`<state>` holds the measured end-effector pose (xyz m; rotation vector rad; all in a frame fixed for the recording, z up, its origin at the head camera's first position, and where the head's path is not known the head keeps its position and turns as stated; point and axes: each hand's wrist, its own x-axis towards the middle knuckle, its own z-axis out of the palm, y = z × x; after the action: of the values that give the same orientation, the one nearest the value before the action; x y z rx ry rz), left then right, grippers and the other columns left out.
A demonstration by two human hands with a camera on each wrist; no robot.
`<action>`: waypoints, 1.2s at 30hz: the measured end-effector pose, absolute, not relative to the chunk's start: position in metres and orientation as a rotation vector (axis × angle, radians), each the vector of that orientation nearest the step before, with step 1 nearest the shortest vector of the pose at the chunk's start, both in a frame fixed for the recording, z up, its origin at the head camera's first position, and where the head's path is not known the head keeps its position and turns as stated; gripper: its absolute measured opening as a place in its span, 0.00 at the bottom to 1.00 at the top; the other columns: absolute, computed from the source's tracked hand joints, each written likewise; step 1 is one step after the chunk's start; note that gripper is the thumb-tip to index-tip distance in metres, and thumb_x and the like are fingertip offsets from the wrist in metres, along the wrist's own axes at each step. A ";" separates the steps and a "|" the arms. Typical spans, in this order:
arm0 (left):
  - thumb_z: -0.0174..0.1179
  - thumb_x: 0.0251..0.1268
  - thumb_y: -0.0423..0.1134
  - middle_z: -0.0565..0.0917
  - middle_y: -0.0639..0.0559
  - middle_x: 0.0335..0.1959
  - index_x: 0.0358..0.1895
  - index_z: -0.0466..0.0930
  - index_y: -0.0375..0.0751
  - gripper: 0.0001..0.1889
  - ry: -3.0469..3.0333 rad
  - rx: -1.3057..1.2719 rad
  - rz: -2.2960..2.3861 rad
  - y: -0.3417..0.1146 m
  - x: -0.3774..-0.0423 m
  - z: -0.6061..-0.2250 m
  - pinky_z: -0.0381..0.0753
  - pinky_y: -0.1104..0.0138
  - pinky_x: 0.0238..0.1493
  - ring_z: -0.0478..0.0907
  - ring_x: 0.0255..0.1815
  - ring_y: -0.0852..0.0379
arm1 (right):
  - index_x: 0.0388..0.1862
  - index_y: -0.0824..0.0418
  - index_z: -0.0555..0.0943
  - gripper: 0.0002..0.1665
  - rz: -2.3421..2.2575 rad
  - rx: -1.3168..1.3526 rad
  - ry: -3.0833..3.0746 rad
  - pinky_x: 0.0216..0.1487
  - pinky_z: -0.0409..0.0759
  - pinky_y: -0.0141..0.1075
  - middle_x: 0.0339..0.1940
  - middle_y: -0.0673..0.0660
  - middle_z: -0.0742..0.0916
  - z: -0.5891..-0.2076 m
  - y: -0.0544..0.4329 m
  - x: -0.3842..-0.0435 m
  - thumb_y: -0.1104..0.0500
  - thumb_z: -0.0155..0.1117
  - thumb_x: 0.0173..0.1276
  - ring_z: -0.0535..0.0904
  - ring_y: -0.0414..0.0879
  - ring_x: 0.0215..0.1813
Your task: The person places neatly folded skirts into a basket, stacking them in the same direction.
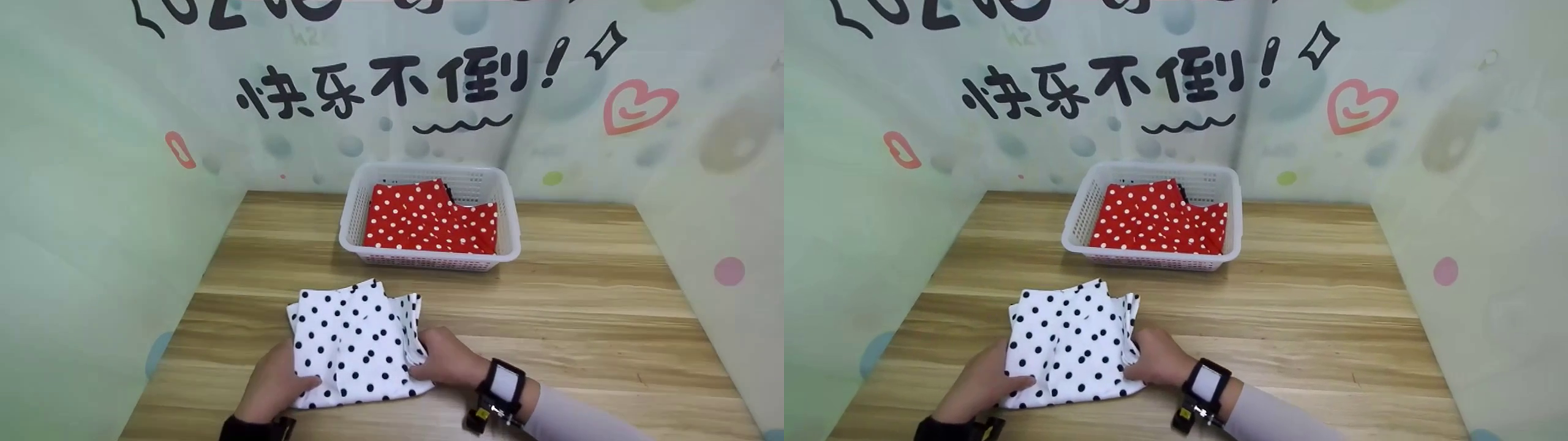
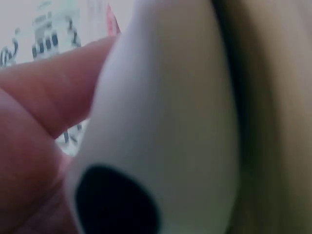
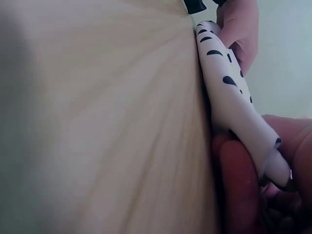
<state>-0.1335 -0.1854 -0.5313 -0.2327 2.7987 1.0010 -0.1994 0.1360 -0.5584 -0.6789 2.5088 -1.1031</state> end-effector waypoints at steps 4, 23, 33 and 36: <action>0.82 0.42 0.34 0.87 0.36 0.57 0.66 0.77 0.30 0.41 2.830 -0.035 0.967 -0.157 -0.145 -0.533 0.81 0.41 0.63 0.84 0.57 0.38 | 0.27 0.54 0.80 0.11 -1.080 -0.654 2.507 0.26 0.75 0.31 0.23 0.43 0.79 -0.557 0.167 -0.190 0.63 0.76 0.49 0.73 0.37 0.24; 0.82 0.44 0.37 0.87 0.38 0.53 0.63 0.77 0.30 0.39 2.748 0.383 0.878 -0.061 -0.192 -0.534 0.85 0.47 0.57 0.85 0.52 0.40 | 0.37 0.60 0.84 0.15 -1.179 -0.344 2.623 0.36 0.78 0.30 0.29 0.48 0.83 -0.560 0.266 -0.161 0.62 0.78 0.51 0.77 0.39 0.32; 0.81 0.44 0.42 0.88 0.40 0.46 0.58 0.79 0.30 0.36 2.749 0.380 0.950 -0.066 -0.190 -0.534 0.86 0.51 0.51 0.85 0.45 0.44 | 0.53 0.68 0.83 0.29 -1.304 -0.144 2.533 0.45 0.82 0.29 0.41 0.55 0.88 -0.559 0.268 -0.162 0.63 0.80 0.50 0.82 0.44 0.42; 0.81 0.48 0.45 0.88 0.46 0.43 0.54 0.82 0.35 0.30 2.681 0.306 1.056 -0.071 -0.194 -0.531 0.85 0.54 0.48 0.83 0.40 0.50 | 0.59 0.72 0.80 0.33 -1.401 -0.106 2.451 0.48 0.84 0.30 0.46 0.59 0.90 -0.558 0.269 -0.166 0.64 0.79 0.54 0.85 0.45 0.45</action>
<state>-0.1941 -0.0715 -0.5310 0.3058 2.6811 1.0564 -0.1661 0.2685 -0.5581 -0.1058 2.4509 -1.4009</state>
